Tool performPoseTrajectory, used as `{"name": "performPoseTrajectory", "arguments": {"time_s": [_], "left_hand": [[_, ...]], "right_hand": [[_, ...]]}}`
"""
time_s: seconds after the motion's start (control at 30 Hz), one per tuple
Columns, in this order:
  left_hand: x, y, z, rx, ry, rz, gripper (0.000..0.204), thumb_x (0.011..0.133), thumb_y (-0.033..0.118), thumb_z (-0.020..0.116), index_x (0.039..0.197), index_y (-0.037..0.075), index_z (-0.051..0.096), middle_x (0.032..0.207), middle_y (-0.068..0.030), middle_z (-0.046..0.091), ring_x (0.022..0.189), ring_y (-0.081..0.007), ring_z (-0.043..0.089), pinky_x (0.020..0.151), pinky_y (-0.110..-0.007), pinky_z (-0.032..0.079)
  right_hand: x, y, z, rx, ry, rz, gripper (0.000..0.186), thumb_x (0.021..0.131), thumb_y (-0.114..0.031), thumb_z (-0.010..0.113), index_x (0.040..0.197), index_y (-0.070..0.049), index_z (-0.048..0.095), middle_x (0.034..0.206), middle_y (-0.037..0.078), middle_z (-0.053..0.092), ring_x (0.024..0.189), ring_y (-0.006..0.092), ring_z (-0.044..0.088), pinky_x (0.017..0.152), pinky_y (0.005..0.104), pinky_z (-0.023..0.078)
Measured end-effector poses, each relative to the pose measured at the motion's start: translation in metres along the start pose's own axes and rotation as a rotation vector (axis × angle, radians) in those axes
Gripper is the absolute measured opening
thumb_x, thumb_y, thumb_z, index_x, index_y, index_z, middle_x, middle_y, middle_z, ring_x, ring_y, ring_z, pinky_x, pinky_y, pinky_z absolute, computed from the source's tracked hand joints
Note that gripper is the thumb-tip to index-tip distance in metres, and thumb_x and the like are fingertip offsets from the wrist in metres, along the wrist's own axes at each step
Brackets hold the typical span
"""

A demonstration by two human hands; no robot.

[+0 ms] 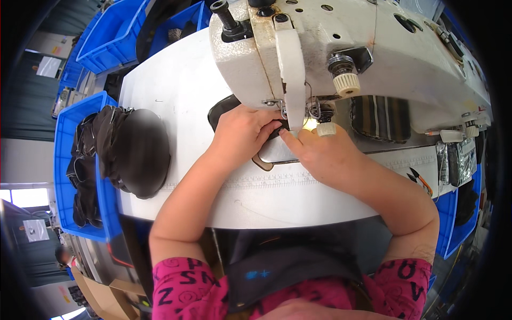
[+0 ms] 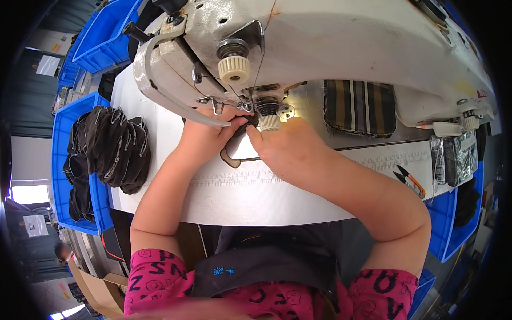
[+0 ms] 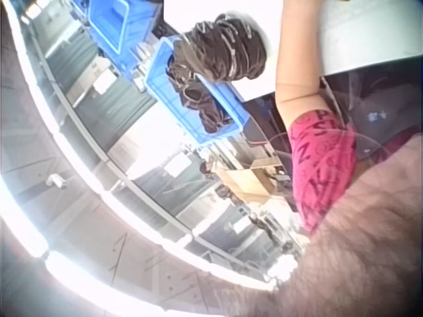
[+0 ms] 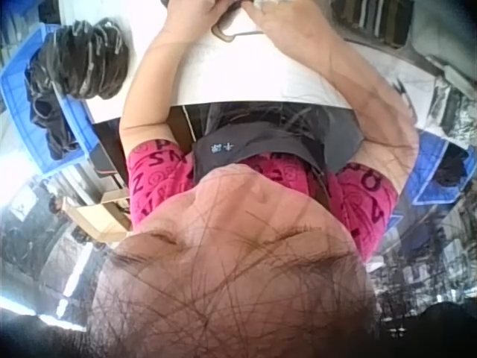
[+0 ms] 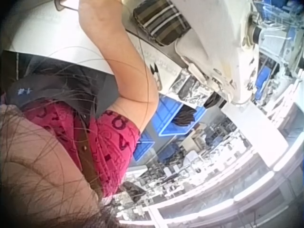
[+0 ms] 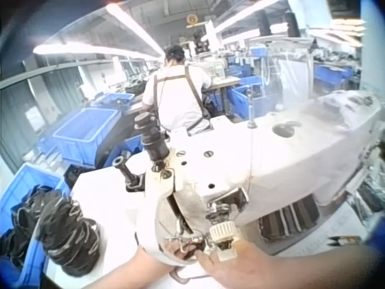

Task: Sewing a small leather pouch component using an industrial sewing machine.

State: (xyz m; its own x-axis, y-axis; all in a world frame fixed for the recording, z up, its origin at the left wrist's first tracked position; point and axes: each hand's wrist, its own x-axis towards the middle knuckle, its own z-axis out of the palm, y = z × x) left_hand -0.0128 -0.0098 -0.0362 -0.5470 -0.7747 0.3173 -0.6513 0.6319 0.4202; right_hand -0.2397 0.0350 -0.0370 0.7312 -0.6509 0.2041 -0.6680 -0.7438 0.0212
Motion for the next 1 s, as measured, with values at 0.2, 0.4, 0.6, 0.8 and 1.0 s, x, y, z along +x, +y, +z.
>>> {"name": "performPoseTrajectory", "arguments": {"time_s": [0.2, 0.4, 0.6, 0.8, 1.0], "left_hand": [[0.001, -0.003, 0.004, 0.096, 0.081, 0.069, 0.009, 0.09, 0.016, 0.077, 0.098, 0.013, 0.075, 0.085, -0.0075, 0.074, 0.073, -0.0315, 0.071, 0.064, -0.043, 0.054], [0.0, 0.003, 0.002, 0.16, 0.02, -0.007, 0.01, 0.086, 0.018, 0.078, 0.096, 0.016, 0.078, 0.089, -0.0018, 0.077, 0.085, -0.0263, 0.072, 0.073, -0.038, 0.057], [0.002, 0.009, 0.001, 0.201, 0.065, 0.012, 0.01, 0.085, 0.019, 0.078, 0.095, 0.016, 0.079, 0.088, -0.0015, 0.077, 0.083, -0.024, 0.072, 0.069, -0.036, 0.057], [0.004, 0.018, 0.002, 0.26, 0.027, -0.069, 0.011, 0.087, 0.019, 0.076, 0.095, 0.014, 0.08, 0.083, -0.0031, 0.075, 0.083, -0.0234, 0.072, 0.068, -0.036, 0.057], [0.0, 0.021, 0.004, 0.305, 0.014, -0.135, 0.016, 0.087, 0.02, 0.076, 0.101, 0.013, 0.079, 0.091, -0.0068, 0.075, 0.088, -0.026, 0.072, 0.073, -0.038, 0.058]], "right_hand": [[0.0, -0.002, 0.001, -0.031, -0.007, 0.0, 0.053, 0.079, -0.011, 0.068, 0.131, -0.008, 0.069, 0.083, 0.002, 0.06, 0.068, 0.0179, 0.063, 0.058, 0.0339, 0.051], [0.002, 0.001, 0.006, 0.032, 0.024, -0.059, 0.055, 0.079, -0.008, 0.069, 0.132, 0.004, 0.064, 0.062, -0.002, 0.061, 0.053, 0.0178, 0.062, 0.052, 0.0354, 0.044], [0.003, 0.002, 0.008, 0.037, 0.024, -0.056, 0.051, 0.08, -0.008, 0.069, 0.13, 0.003, 0.065, 0.065, 0.0, 0.063, 0.056, 0.0196, 0.064, 0.055, 0.0363, 0.046], [0.005, 0.001, 0.015, 0.047, 0.081, 0.01, 0.052, 0.078, -0.005, 0.069, 0.13, 0.001, 0.065, 0.068, 0.003, 0.066, 0.06, 0.023, 0.066, 0.058, 0.0381, 0.049], [0.003, 0.003, 0.014, 0.082, 0.133, 0.019, 0.052, 0.076, -0.004, 0.07, 0.128, 0.001, 0.067, 0.066, 0.004, 0.065, 0.06, 0.0252, 0.067, 0.058, 0.0384, 0.049]]}}
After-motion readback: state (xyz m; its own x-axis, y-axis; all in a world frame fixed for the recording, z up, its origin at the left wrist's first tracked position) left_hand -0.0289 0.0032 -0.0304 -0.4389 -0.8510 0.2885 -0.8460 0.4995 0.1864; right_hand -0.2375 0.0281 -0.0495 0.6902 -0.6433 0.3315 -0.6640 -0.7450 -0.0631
